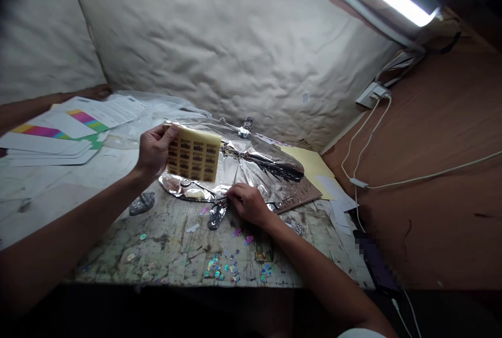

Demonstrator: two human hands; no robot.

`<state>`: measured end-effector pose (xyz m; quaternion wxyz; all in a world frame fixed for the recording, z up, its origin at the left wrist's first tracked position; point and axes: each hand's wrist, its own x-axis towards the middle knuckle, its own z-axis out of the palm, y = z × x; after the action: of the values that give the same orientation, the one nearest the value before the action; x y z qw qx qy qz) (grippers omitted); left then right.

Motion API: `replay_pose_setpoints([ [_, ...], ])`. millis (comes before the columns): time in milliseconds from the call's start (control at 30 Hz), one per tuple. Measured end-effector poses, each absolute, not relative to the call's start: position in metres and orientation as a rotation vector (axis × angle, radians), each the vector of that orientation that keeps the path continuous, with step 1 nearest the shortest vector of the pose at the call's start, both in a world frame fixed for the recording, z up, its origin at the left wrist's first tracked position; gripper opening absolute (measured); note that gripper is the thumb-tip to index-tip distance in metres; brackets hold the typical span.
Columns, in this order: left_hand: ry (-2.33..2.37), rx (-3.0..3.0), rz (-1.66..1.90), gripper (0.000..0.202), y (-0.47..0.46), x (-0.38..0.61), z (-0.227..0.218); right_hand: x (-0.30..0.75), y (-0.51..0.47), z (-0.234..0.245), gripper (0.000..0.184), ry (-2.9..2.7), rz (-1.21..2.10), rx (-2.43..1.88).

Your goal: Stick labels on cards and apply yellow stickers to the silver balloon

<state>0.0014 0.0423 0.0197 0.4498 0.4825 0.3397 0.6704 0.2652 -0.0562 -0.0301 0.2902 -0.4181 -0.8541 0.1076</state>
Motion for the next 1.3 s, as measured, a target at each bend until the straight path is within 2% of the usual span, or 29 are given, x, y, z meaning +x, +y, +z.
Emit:
replay_pose_setpoints([
  [167,0.620,1.248,0.829,0.034,0.035,-0.009,0.028,0.266,-0.033,-0.025,0.023,-1.910,0.771,-1.343],
  [300,0.531,1.671,0.418,0.037,0.018,0.003,0.024,0.270,-0.017,-0.015,0.036,-1.766,0.976,-1.322],
  [367,0.496,1.894,0.419,0.034,0.012,0.014,0.016,0.273,-0.010,-0.009,0.041,-1.704,1.035,-1.331],
  [533,0.695,2.261,0.841,0.029,0.002,0.034,-0.002,0.277,0.001,-0.003,0.042,-1.689,1.148,-1.271],
  [767,0.552,2.280,0.779,0.028,-0.008,0.039,-0.005,0.277,-0.001,-0.010,0.040,-1.692,1.183,-1.265],
  [900,0.660,2.235,0.661,0.026,-0.007,0.040,-0.008,0.277,-0.001,-0.014,0.039,-1.590,1.278,-1.323],
  [1033,0.689,2.230,0.488,0.033,-0.005,0.039,-0.011,0.285,0.013,-0.002,0.040,-1.591,0.996,-1.421],
  [1167,0.630,2.151,0.411,0.033,-0.005,0.039,-0.010,0.302,0.059,0.033,0.040,-1.841,0.761,-1.515],
  [1300,0.661,2.058,0.377,0.034,-0.005,0.038,-0.008,0.319,0.127,0.073,0.028,-1.866,0.539,-1.776],
])
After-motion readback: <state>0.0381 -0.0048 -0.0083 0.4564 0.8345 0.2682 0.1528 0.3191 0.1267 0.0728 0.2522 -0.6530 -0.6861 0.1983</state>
